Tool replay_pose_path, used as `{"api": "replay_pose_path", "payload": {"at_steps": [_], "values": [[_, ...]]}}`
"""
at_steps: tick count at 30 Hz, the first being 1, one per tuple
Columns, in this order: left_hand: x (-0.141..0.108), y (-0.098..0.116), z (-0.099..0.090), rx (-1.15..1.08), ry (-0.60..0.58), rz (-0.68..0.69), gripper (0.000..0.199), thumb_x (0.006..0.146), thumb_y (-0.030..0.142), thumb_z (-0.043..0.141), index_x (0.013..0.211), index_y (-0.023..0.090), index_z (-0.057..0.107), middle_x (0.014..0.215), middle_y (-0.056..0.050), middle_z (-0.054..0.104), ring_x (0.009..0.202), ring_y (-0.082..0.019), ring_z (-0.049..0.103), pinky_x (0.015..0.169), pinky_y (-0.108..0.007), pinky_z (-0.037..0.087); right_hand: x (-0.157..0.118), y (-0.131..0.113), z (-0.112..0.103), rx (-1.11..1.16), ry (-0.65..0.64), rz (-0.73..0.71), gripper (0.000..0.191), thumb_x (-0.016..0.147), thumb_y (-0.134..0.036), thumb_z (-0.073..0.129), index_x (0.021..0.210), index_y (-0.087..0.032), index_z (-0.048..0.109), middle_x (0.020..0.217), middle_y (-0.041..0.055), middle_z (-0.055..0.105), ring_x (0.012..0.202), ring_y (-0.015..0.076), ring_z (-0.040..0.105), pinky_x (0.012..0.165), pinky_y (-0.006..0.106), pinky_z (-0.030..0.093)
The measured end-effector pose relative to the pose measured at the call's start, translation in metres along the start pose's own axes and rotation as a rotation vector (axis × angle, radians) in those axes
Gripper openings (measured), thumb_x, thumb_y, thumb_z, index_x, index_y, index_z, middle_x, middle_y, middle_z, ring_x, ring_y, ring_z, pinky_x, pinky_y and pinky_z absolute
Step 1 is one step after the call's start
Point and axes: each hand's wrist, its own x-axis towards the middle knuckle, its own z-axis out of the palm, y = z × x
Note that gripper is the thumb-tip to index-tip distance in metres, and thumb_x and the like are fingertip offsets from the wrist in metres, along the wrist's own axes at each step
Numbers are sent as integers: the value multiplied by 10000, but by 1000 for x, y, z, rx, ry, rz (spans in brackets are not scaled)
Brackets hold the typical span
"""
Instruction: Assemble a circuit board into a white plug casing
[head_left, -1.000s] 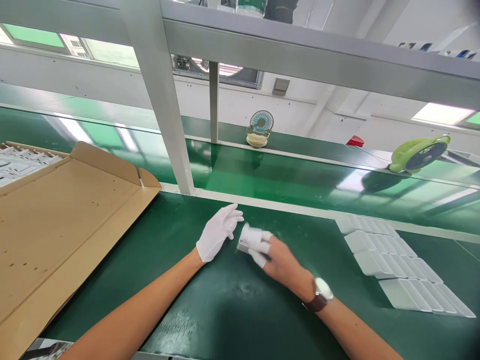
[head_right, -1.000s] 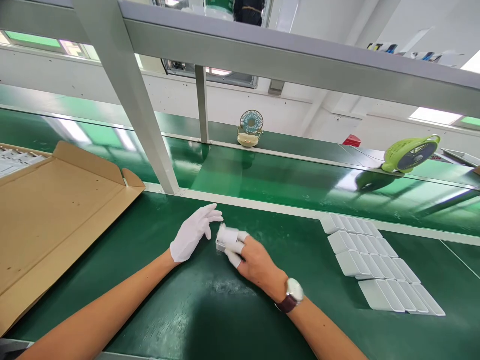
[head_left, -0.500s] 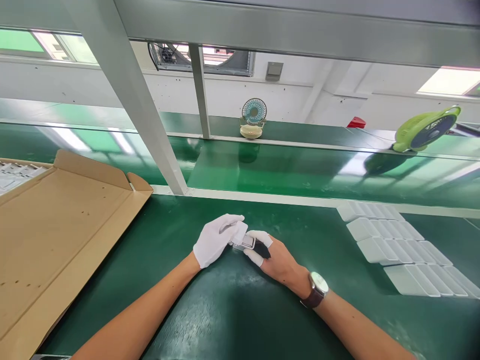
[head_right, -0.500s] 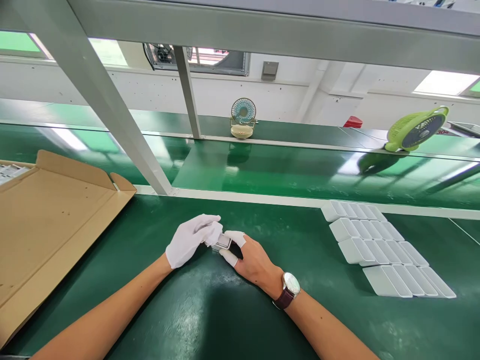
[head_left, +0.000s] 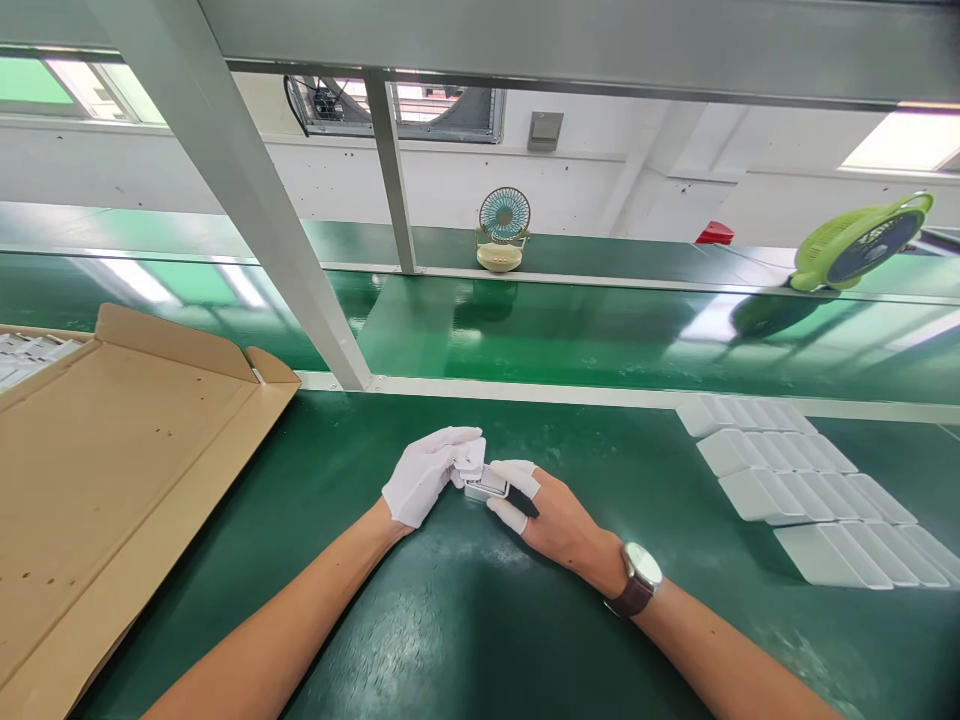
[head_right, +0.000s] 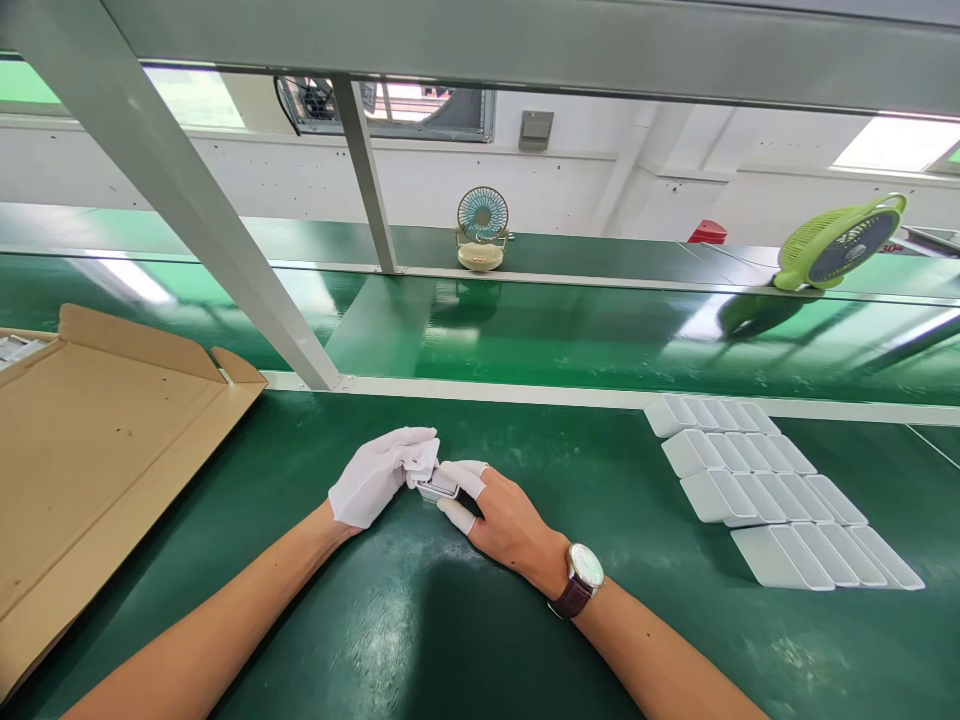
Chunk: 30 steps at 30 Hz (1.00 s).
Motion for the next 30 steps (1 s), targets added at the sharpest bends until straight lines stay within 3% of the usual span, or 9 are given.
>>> {"api": "replay_pose_path", "payload": {"at_steps": [5, 11, 18, 25, 30], "values": [[-1, 1, 2, 43, 18, -22, 420, 804, 335, 739, 1173, 135, 730, 923, -72, 701, 709, -136, 573, 671, -270, 444, 3, -1, -1, -25, -32, -58, 404, 1007, -264, 557, 1407, -320, 542, 1274, 85, 641, 1105, 238, 656, 940, 412, 592], [1, -4, -3, 97, -8, 13, 400, 850, 358, 708, 1190, 148, 726, 958, -70, 700, 705, -125, 561, 678, -267, 446, 1, 0, -3, 85, 34, 43, 480, 948, -289, 661, 1395, -291, 483, 1308, 96, 626, 1086, 242, 683, 943, 424, 596], [2, -6, -4, 85, -11, 9, 367, 859, 318, 695, 1189, 160, 726, 1037, -79, 709, 792, -144, 601, 737, -272, 458, 0, 0, -1, 1, 0, -48, 406, 996, -256, 579, 1394, -327, 529, 1326, 78, 639, 1129, 244, 676, 941, 419, 592], [0, -4, -2, 110, 2, 6, 367, 849, 337, 690, 1169, 163, 736, 1045, -83, 721, 792, -155, 617, 732, -281, 464, -3, 0, -2, 130, 23, 119, 457, 943, -305, 661, 1362, -284, 479, 1202, 71, 699, 1018, 248, 722, 919, 446, 610], [-1, -2, 0, 119, 14, 5, 389, 835, 364, 699, 1161, 154, 740, 1061, -99, 726, 823, -180, 638, 762, -307, 480, 0, -1, -2, 65, 39, -30, 448, 967, -230, 615, 1393, -336, 522, 1294, 71, 665, 1136, 245, 685, 947, 427, 595]]}}
